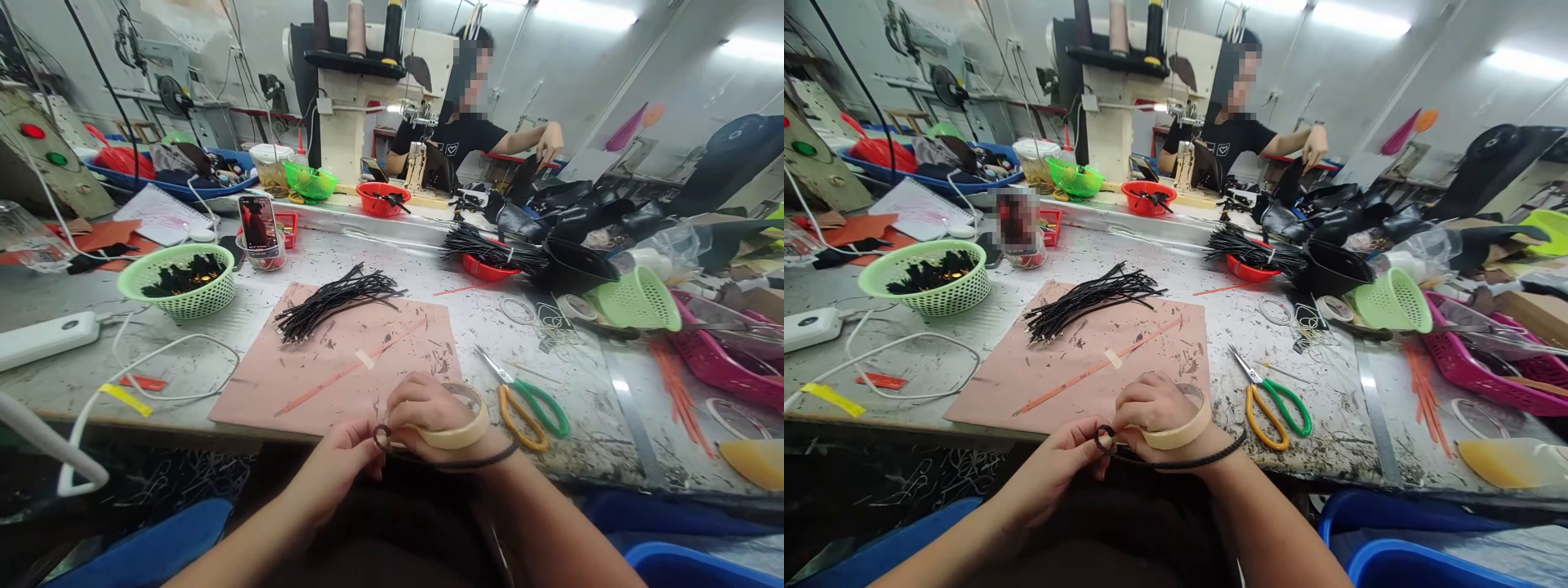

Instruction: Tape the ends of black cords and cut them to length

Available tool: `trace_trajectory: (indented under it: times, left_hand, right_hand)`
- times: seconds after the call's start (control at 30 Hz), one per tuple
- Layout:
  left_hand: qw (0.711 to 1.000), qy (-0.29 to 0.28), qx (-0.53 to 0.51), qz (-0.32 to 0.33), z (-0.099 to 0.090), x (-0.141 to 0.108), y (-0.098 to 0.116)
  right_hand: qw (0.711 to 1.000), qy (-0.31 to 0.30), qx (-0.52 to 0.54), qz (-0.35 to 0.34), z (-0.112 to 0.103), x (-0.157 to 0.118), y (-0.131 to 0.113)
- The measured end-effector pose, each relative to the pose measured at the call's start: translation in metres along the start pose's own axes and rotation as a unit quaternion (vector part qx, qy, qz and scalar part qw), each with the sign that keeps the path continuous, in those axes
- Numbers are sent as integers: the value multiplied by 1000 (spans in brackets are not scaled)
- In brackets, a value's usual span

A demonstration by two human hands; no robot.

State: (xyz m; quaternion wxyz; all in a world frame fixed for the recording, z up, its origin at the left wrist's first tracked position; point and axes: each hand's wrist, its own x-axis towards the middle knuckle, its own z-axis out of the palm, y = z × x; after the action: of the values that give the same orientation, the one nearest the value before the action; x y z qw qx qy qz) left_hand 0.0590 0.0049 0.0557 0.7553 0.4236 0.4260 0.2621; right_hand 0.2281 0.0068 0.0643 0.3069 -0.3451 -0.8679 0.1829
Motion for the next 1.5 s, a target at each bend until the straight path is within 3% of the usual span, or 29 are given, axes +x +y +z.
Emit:
trace_trajectory:
  times: [0.1,0.17,0.3,0.37,0.43,0.6,0.7,0.77,0.83,0.87,0.9,0.97,1.03,1.07,1.1,1.23,1.33,1.4,1.5]
  left_hand:
    - [1000,-21,13,-15,-5,-1,1]
    - [999,-24,4,-26,-13,-2,3]
    - [991,41,-105,-76,-28,2,5]
    - [976,86,-173,-103,-31,6,5]
    - [966,116,-202,-116,-30,10,3]
    - [965,142,-192,-106,-27,13,-3]
    - [973,149,-161,-74,-25,12,-6]
    - [980,145,-129,-45,-22,11,-5]
    - [988,128,-86,-25,-17,9,-2]
    - [991,117,-62,-24,-15,8,-1]
    - [993,105,-38,-25,-14,6,1]
    - [996,87,-5,-30,-13,4,2]
    - [996,83,2,-27,-15,1,2]
    - [996,82,-3,-23,-17,1,1]
    - [996,83,-11,-22,-19,0,0]
    - [994,97,-49,-21,-21,6,-6]
    - [992,112,-56,-10,-21,11,-10]
    - [991,120,-53,-8,-21,11,-12]
    - [990,130,-45,-4,-26,9,-13]
  right_hand:
    - [996,-50,-74,1,-10,1,15]
    - [990,-55,-122,40,-22,-2,30]
    - [969,-50,-124,207,-44,-10,60]
    - [940,-65,-135,307,-48,-11,71]
    - [912,-80,-169,366,-48,-9,80]
    - [900,-80,-241,353,-46,4,94]
    - [906,-48,-261,330,-38,12,79]
    - [932,-5,-197,306,-22,17,58]
    - [957,8,-9,291,2,20,34]
    - [949,-2,122,291,14,22,23]
    - [918,1,254,304,25,22,15]
    - [815,90,456,346,37,23,9]
    - [721,208,547,372,30,24,16]
    - [696,255,558,374,21,25,24]
    - [688,283,555,372,9,27,35]
    - [690,356,497,389,-33,36,83]
    - [710,361,429,426,-45,33,100]
    - [723,360,379,452,-48,16,97]
    - [760,348,223,501,-49,-40,81]
